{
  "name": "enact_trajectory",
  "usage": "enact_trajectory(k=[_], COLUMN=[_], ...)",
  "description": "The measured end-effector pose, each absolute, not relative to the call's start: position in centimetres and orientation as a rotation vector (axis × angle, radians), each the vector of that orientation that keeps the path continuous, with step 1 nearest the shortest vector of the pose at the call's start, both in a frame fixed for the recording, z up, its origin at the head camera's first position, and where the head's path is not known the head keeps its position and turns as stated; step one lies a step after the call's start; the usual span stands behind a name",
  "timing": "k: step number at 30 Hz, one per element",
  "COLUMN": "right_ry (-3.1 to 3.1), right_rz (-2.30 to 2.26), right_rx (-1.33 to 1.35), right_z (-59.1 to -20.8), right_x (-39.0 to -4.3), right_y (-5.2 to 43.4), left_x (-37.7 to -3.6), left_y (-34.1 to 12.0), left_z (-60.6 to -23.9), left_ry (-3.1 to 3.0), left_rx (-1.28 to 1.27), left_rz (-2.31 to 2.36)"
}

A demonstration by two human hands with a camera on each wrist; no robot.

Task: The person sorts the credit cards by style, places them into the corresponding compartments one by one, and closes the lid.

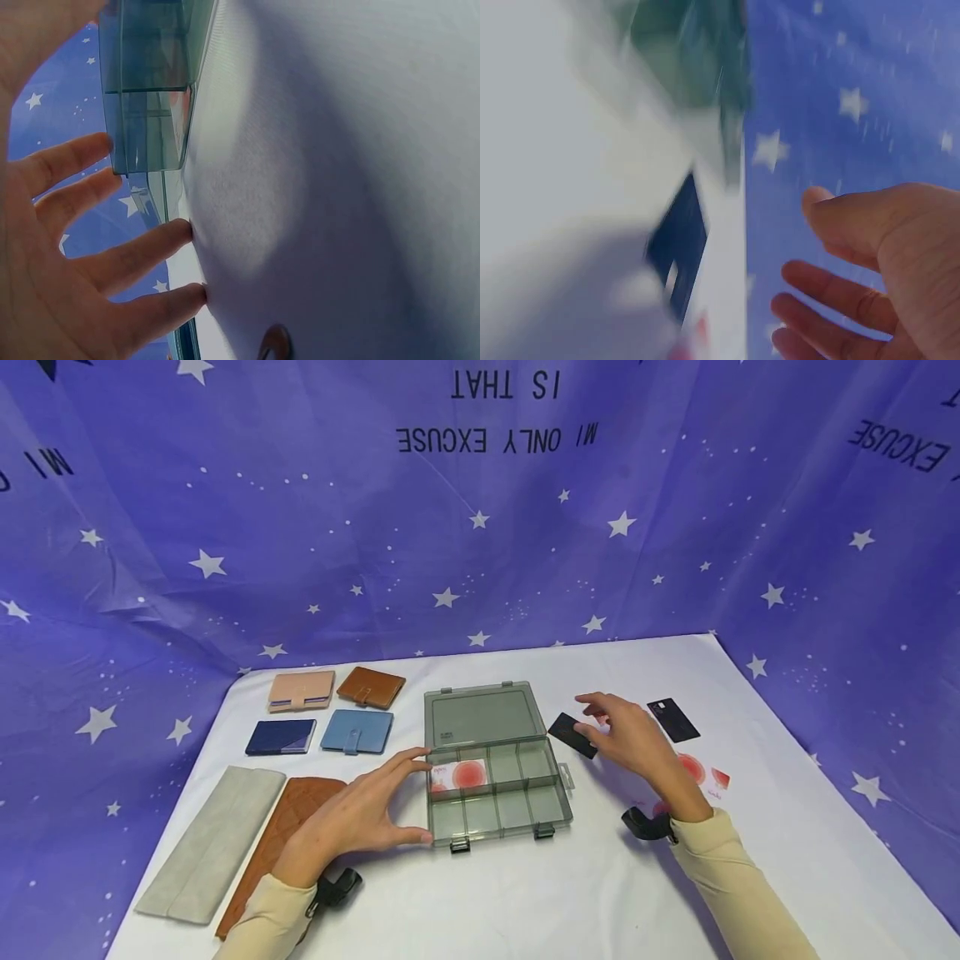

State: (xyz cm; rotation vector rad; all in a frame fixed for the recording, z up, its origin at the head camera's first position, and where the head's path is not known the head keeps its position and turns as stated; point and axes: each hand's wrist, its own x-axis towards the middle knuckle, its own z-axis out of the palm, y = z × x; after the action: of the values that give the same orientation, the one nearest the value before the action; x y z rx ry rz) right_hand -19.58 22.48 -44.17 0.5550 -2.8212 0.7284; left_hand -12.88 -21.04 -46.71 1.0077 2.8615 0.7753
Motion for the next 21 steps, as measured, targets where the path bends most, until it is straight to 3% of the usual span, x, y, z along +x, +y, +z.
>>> enact_trajectory(k=[9,21], right_ry=[-3.051,-3.040], right_rz=[0.472,0.742], right_rx=[0.185,0.196], right_z=[-46.1,-47.6], right_x=[-19.9,-20.3], right_y=[28.1,29.7], left_x=[-13.0,-13.0], left_y=[-21.1,-21.0], left_z=[-46.7,-46.9], left_ry=[2.849,2.875], left_rx=[1.005,0.988], left_rz=[0.760,0.757])
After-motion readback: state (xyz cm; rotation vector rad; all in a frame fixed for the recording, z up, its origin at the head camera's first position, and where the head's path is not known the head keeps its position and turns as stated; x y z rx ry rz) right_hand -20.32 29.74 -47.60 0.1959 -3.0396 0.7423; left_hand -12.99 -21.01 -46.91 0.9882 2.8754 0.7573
